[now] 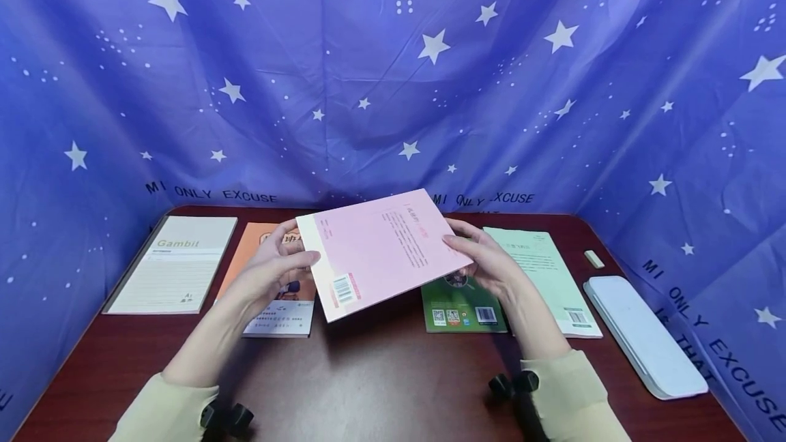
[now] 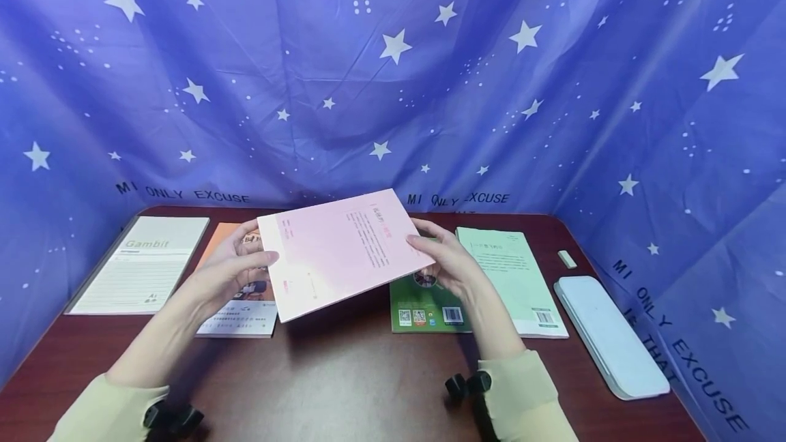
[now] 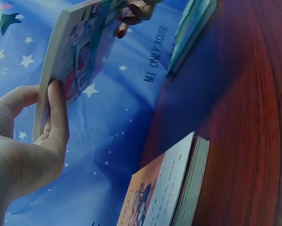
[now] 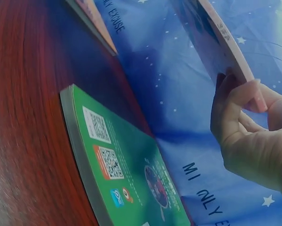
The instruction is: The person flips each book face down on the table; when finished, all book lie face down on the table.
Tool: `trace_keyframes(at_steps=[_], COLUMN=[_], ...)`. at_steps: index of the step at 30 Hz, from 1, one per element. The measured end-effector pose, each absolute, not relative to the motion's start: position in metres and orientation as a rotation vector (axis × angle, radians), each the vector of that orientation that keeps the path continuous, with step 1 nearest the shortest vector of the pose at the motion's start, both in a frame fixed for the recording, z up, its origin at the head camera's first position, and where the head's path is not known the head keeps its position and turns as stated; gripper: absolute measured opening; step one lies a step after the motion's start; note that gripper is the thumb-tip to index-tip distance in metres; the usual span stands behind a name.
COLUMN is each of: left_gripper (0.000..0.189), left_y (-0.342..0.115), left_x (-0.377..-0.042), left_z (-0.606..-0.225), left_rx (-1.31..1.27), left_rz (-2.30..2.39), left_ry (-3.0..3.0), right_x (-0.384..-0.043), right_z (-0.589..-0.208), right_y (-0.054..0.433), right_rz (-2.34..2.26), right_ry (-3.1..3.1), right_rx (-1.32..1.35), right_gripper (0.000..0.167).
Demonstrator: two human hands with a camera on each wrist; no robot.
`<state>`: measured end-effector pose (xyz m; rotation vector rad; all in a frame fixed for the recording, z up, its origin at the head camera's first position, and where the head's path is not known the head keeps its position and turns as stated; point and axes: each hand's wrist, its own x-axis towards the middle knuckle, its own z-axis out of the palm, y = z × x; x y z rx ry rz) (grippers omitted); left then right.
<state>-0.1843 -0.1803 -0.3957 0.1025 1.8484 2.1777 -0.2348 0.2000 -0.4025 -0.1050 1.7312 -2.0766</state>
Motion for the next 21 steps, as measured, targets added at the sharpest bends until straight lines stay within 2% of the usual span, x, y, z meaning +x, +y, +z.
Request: trace_keyframes(at_steps=[3, 9, 21], left_gripper=[0.077, 0.049, 0.03], left_y=[-0.182, -0.185, -0.185], left_x=[-0.184, -0.18, -0.17], left_z=[-0.397, -0.403, -0.415], left_rx=[0.112, 0.137, 0.17], left_rz=[2.133, 2.051, 1.886], left_ry=[1.868, 1.903, 1.968], right_x=[-0.24, -0.251, -0.276], right_z=[-0.403, -0.403, -0.406], right_y=[0.198, 0.193, 0.181], right_rz=[-2.056, -2.011, -2.085], right_ry=[1.765, 1.802, 1.894], right_rx=[-0.089, -0.095, 0.09], right_gripper=[0.054, 0.057, 0.056])
